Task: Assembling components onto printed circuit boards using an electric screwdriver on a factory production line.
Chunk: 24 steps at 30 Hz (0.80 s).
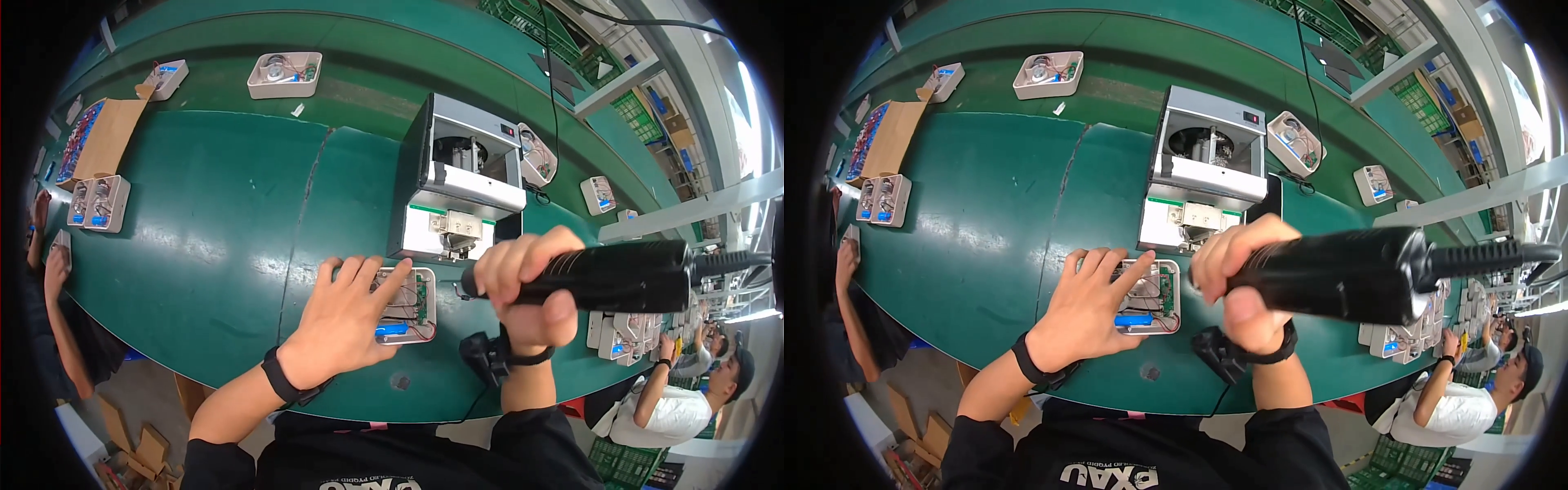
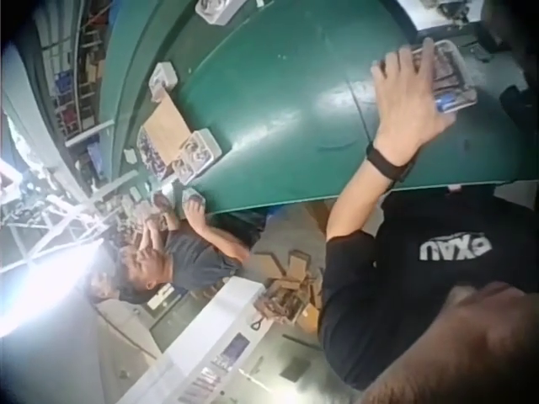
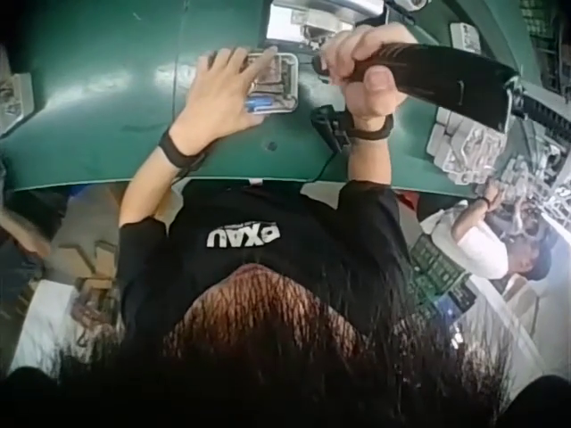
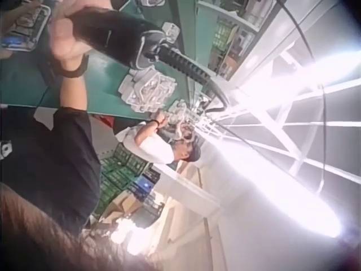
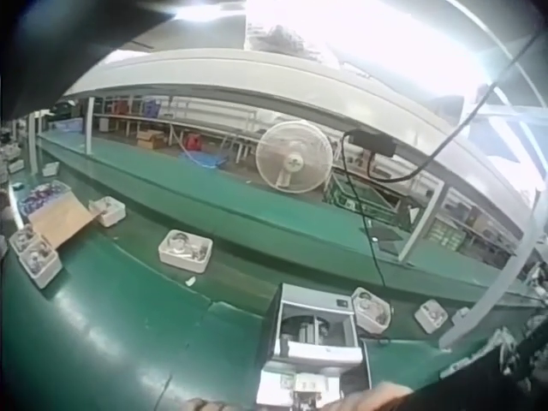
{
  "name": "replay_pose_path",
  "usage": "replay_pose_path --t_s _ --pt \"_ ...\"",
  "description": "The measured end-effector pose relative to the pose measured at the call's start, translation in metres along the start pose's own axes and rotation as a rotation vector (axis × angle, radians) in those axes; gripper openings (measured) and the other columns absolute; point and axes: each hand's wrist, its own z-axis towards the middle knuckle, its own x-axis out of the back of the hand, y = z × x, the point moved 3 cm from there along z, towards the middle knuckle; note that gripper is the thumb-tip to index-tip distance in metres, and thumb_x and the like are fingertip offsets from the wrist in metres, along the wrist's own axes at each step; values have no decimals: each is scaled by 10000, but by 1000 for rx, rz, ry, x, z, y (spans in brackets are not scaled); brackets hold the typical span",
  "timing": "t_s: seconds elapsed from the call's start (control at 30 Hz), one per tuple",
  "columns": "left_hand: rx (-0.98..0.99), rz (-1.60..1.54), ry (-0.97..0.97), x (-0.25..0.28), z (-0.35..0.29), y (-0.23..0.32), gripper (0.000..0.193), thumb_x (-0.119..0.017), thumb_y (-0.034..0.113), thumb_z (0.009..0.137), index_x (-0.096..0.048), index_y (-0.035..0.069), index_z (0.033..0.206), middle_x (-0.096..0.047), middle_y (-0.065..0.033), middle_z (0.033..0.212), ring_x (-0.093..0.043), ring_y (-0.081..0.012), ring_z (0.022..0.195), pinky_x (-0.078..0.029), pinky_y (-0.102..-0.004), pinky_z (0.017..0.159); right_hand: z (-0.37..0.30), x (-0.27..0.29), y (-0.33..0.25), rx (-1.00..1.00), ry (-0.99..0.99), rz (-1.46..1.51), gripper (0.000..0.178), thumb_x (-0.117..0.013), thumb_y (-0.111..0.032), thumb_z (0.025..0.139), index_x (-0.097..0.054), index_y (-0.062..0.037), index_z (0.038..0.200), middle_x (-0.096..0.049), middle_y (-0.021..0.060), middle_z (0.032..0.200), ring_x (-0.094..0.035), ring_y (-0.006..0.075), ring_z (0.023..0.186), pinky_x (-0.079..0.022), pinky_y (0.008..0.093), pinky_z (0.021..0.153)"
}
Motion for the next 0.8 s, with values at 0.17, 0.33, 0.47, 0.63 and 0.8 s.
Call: replay_pose_path --t_s 0.17,0.33,0.47,0.63,0.8 --pt "10 -49 -16 0 2 3 947 -833 368 604 -489 89 1442 -536 -156 1254 -503 -332 1178 -366 -480 1027 -12 -3 27 -62 15 36 449 -755 -410 844 -474 -61 867 -496 47 615 -466 154 501 -429 325 512" --pt "34 -68 -25 -2 4 2 951 -840 368 595 -495 84 1435 -539 -160 1257 -510 -332 1178 -380 -456 1020 -9 -3 43 -73 52 43 456 -787 -395 828 -479 -62 872 -499 45 618 -464 144 507 -425 314 510" --pt "38 -80 -33 -1 4 2 957 -845 359 587 -496 82 1433 -540 -160 1258 -508 -332 1179 -386 -449 1014 -9 -2 46 -99 58 17 458 -786 -396 827 -479 -60 874 -499 44 617 -462 140 506 -426 311 511" --pt "50 -85 -35 -1 4 1 959 -849 347 583 -496 81 1433 -540 -161 1262 -506 -332 1180 -386 -450 1013 -8 -2 47 -89 48 28 452 -779 -390 831 -479 -55 876 -499 46 614 -458 140 503 -426 311 511" --pt "38 -79 -16 -1 3 1 922 -834 362 613 -504 63 1420 -547 -164 1240 -511 -319 1159 -386 -440 999 -10 -4 50 -104 25 -9 449 -771 -389 835 -479 -51 875 -504 49 620 -460 144 509 -427 311 512"
